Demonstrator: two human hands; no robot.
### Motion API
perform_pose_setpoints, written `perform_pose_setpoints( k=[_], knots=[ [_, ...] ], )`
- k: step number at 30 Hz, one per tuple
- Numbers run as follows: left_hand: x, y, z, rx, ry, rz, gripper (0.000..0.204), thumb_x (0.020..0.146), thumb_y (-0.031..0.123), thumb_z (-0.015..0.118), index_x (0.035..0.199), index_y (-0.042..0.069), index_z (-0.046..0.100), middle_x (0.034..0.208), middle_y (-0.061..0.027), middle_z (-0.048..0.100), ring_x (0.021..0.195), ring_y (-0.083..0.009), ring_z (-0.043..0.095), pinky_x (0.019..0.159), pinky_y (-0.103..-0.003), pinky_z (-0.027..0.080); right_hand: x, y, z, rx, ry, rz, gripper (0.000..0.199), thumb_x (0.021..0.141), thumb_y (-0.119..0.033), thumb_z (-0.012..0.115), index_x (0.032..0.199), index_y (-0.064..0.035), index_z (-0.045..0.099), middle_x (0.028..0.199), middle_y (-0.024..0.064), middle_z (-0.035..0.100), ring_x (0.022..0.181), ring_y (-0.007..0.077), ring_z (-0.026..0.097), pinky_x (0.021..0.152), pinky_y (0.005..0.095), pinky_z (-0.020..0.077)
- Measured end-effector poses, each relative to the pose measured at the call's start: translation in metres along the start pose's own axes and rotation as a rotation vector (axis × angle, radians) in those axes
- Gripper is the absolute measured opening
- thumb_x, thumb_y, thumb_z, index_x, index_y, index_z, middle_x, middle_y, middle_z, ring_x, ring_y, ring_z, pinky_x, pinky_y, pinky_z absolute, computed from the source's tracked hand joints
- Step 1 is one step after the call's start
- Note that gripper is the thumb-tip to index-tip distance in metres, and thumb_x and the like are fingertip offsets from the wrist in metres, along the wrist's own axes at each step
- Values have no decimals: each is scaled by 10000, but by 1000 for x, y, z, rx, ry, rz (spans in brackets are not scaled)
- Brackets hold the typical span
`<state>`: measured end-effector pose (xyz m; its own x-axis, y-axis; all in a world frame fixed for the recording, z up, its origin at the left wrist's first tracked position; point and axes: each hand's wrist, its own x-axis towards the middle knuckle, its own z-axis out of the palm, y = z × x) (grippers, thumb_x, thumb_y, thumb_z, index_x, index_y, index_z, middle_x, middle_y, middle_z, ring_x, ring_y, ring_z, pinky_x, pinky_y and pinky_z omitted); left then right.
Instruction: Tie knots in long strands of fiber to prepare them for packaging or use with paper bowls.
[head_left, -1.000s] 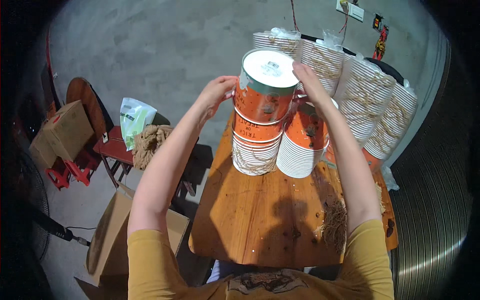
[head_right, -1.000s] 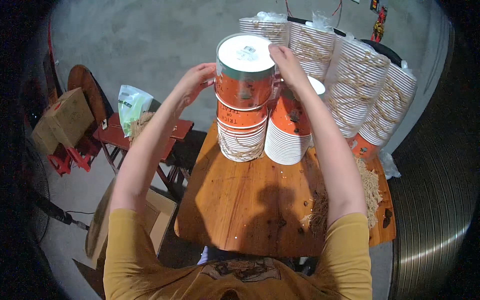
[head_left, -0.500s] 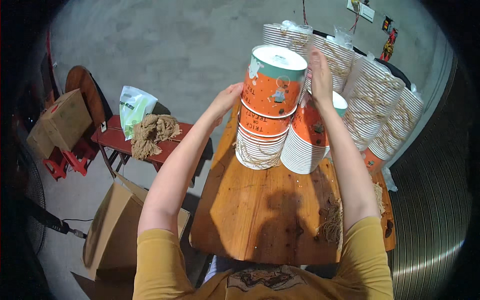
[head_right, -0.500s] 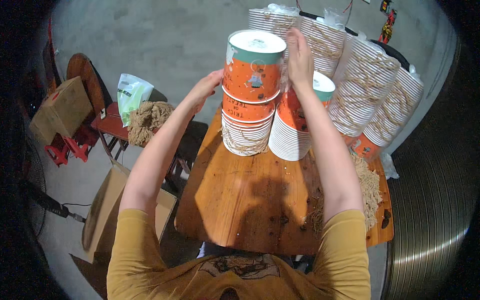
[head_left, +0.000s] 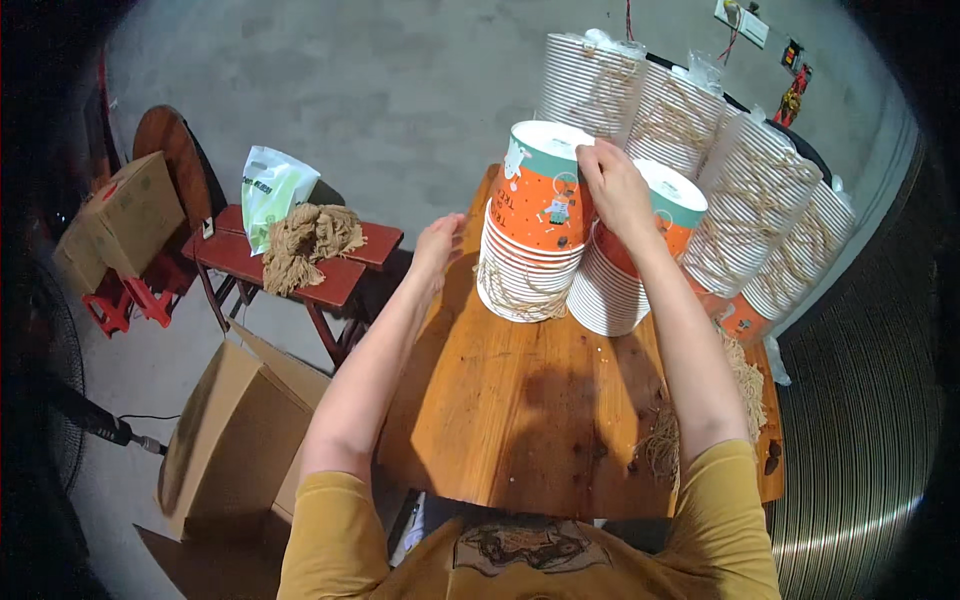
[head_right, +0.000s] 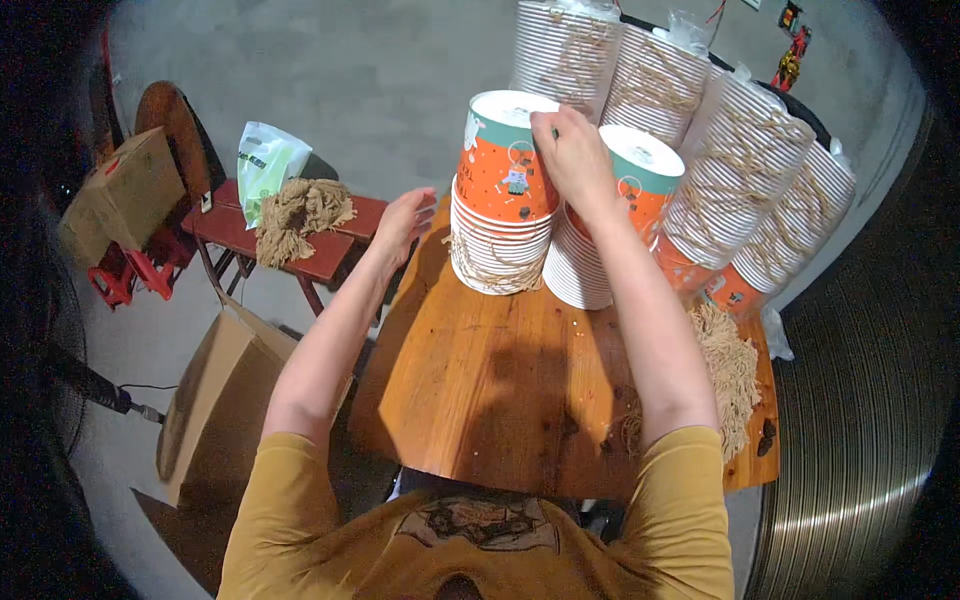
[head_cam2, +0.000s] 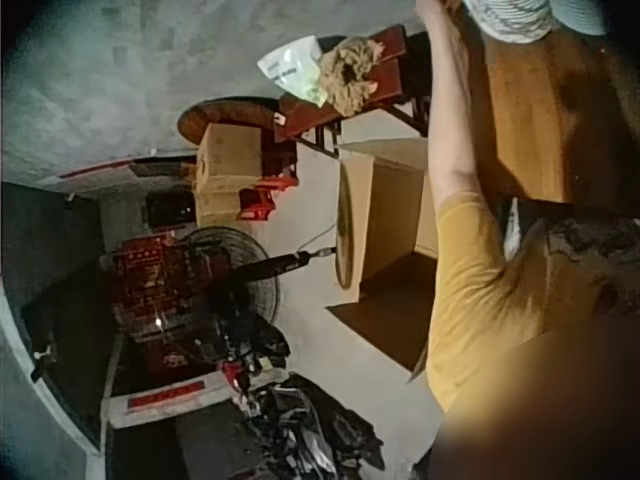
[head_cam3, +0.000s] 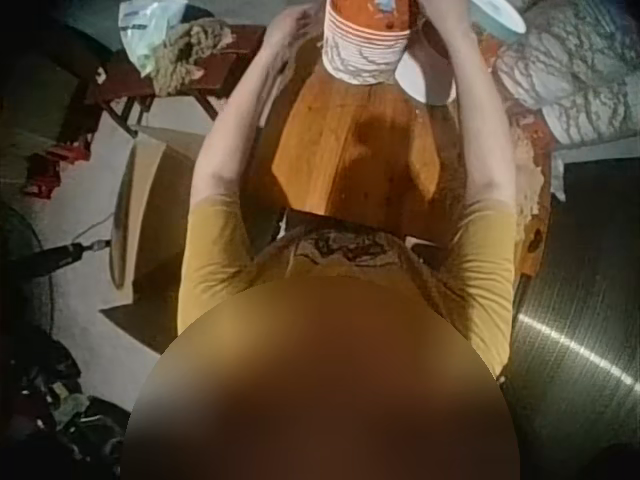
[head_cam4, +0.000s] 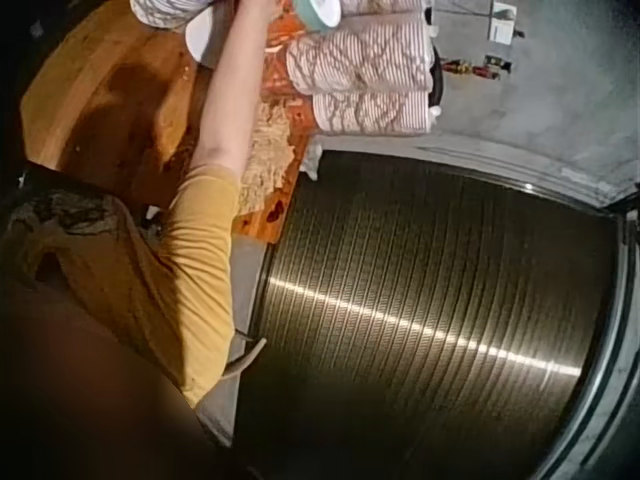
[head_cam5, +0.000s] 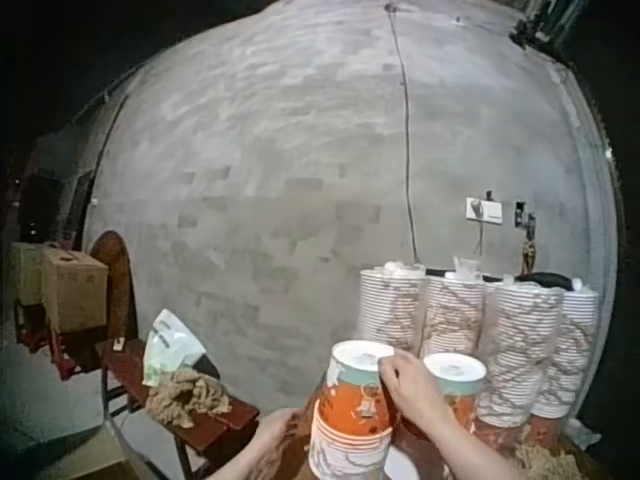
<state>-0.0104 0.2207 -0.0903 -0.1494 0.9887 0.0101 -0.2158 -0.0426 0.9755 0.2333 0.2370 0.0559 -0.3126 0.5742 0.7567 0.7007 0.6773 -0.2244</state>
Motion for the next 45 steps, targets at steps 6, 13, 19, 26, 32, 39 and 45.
perform_pose_setpoints(
  k=[6, 13, 19, 26, 32, 39, 45],
  knots=[
    [-31, -29, 11, -114, 177, 46, 286, 921, 281, 529, 1055, 58, 648, 927, -19, 612, 832, -111, 561, 705, -260, 463, -9, 17, -26, 425, -88, 116, 440, 975, -376, 443, 1220, -33, 573, 1198, 138, 604, 1132, 206, 545, 984, 290, 378],
    [-101, -38, 19, -73, 36, 107, 248, 961, 260, 512, 1058, 48, 597, 857, -7, 607, 752, -78, 531, 670, -209, 415, -106, 54, -126, 244, 54, 248, 286, 930, -224, 532, 1123, -30, 617, 974, 117, 695, 862, 172, 676, 740, 274, 517],
    [-129, -37, 72, 69, -100, 175, 232, 967, 228, 513, 1010, 32, 629, 861, -2, 618, 794, -81, 541, 732, -223, 419, -105, 104, -123, 62, 141, 241, 864, 740, -415, 741, 1398, -43, 323, 1366, 246, 407, 1285, 354, 393, 1043, 438, 355],
    [-187, -37, 109, 39, -302, 12, 189, 975, 168, 488, 1016, 26, 605, 885, -3, 614, 796, -85, 550, 730, -204, 433, -56, 110, -75, -18, 36, 260, 720, 601, -543, 780, 1171, -138, 610, 1352, 230, 389, 1200, 368, 479, 993, 419, 413],
    [-195, -65, 99, 5, -224, -51, 189, 973, 151, 485, 1016, 7, 599, 875, -11, 608, 796, -75, 548, 723, -198, 439, -47, 113, -82, 17, 105, 199, 487, 677, -395, 779, 969, -30, 644, 1041, 133, 547, 1059, 282, 526, 916, 359, 424],
    [-196, -83, 116, -84, -312, -109, 194, 978, 153, 482, 1029, 3, 592, 893, -18, 621, 824, -73, 556, 743, -191, 439, -32, 105, -99, 104, 180, 180, 599, 618, -487, 795, 1007, -55, 651, 1125, 197, 527, 1042, 330, 530, 908, 378, 441],
    [-204, -51, 137, 117, -292, 68, 217, 979, 204, 491, 1085, 34, 574, 929, -28, 606, 855, -83, 540, 784, -216, 437, -38, 91, -163, -68, 532, -123, 486, 721, -388, 776, 1050, -62, 630, 1142, 133, 549, 1071, 252, 528, 928, 356, 411]
  ],
)
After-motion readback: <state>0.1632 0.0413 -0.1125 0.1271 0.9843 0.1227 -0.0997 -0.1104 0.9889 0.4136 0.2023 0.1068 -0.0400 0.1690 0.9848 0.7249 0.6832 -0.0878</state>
